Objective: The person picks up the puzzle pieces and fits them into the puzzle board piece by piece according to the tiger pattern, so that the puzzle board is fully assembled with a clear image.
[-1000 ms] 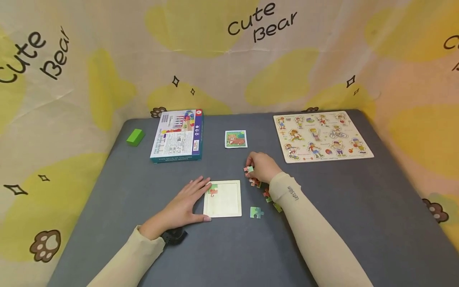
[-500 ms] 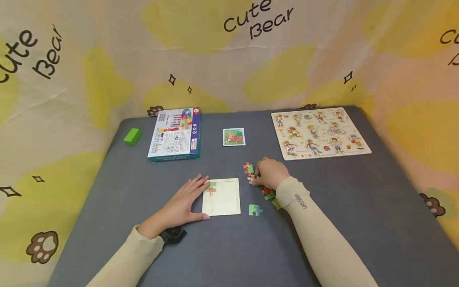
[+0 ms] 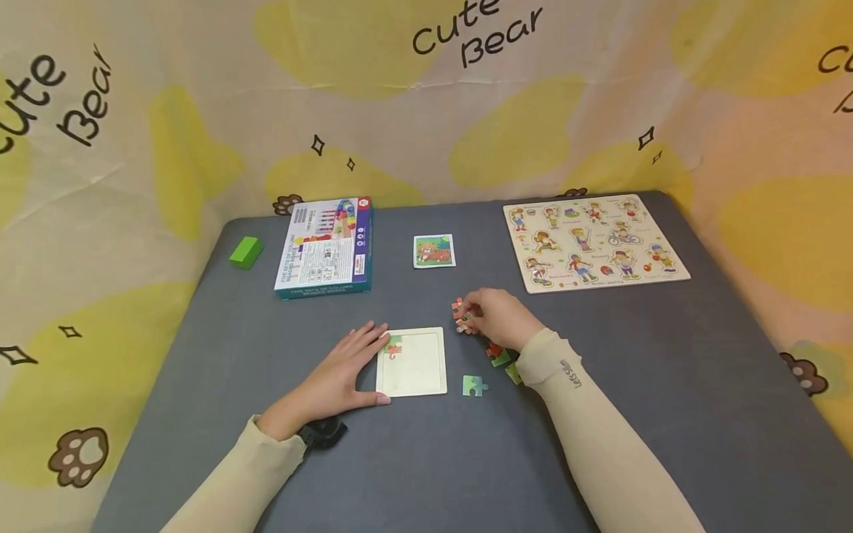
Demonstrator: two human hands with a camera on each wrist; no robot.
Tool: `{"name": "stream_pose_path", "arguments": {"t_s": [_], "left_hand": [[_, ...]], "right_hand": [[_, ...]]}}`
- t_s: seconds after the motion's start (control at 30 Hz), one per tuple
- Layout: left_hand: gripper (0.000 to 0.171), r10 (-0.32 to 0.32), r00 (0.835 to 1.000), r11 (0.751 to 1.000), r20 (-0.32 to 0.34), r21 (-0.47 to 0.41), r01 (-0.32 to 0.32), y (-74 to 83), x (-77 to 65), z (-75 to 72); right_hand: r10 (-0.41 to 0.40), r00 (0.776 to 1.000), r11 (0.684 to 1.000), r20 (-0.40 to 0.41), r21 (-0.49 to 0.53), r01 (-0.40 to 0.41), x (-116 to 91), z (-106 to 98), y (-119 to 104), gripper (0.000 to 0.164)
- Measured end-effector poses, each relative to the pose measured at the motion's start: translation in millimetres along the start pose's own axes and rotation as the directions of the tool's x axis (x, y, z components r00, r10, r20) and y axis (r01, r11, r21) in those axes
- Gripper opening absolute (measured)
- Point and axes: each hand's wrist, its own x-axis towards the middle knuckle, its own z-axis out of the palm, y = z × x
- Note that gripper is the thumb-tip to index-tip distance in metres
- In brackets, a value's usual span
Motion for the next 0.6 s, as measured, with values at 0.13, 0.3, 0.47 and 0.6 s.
{"name": "stream_pose_path", "arguments": {"t_s": [0.13, 0.3, 0.47, 0.6], "left_hand": [[0.105, 0.000, 1.000, 1.000, -0.004, 0.001, 0.000, 0.3, 0.3, -0.5], [0.104, -0.003, 1.000, 1.000, 0.000, 0.010, 0.003, 0.0, 0.7, -1.4], [0.104, 0.005, 1.000, 1.000, -0.005, 0.017, -0.005, -1.2, 0.1, 0.6], [0.103, 0.010, 1.000, 1.000, -0.010, 0.014, -0.010, -2.7, 0.1, 1.2]], "right_hand": [[-0.061, 0.998, 0.998, -0.011, 0.026, 0.061, -0.3, 3.4, -15.7, 0.022], [-0.113, 0.993, 0.992, 0.016, 0.062, 0.112, 4.6, 13.2, -40.1, 0.020], [-0.179, 0.980, 0.984, 0.083, 0.023, 0.178, 10.6, 28.8, -59.2, 0.014], [-0.272, 0.951, 0.962, 0.144, 0.036, 0.270, 17.2, 42.8, -69.2, 0.018]]}}
